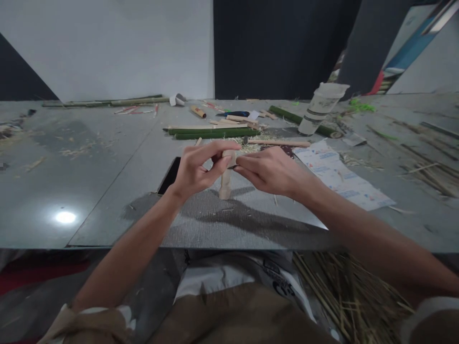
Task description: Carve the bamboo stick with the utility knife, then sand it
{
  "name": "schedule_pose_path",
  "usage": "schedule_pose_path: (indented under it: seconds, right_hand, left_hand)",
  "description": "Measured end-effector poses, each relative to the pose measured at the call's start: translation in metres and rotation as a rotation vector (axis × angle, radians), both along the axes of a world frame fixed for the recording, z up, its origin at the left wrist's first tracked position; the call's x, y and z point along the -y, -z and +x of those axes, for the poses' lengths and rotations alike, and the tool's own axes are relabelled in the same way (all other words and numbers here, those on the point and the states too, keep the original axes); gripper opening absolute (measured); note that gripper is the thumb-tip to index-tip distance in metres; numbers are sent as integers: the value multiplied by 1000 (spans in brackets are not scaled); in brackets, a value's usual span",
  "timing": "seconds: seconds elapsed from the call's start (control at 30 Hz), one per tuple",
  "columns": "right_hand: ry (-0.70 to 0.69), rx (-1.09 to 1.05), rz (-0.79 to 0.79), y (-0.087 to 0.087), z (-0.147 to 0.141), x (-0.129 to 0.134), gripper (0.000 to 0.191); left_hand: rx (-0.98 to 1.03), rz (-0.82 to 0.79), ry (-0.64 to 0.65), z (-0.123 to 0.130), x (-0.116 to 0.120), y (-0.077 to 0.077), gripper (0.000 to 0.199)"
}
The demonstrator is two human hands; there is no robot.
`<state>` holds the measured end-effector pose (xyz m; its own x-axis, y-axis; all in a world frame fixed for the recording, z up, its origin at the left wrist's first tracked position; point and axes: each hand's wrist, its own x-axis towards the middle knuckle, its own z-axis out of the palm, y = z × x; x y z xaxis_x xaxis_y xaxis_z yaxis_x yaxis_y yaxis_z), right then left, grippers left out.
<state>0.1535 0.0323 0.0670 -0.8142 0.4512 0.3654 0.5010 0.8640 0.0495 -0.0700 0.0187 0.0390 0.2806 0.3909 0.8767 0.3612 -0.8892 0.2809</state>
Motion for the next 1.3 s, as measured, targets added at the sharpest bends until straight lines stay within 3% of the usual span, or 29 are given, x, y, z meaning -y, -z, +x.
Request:
schedule_pose_path:
  seconds: [0.23, 0.5, 0.87, 1.1, 1.3]
  right_hand:
    - [-47, 62, -24, 24, 0, -2, 41]
    - [-24, -39, 7, 5, -1, -3, 43]
    - [-60, 84, -87, 32, 0, -4, 39]
    - [-53, 111, -145, 32, -1, -7, 40]
    - [-109, 139, -233, 42, -3, -5, 38]
  left_hand:
    - [1, 45, 27, 1, -2, 0, 24]
    - [0, 25, 50, 2, -1, 0, 24]
    - [3, 3, 15, -1, -3, 2, 25]
    - [-11, -5, -21, -1, -4, 4, 24]
    - [-12, 58, -64, -3, -6, 5, 25]
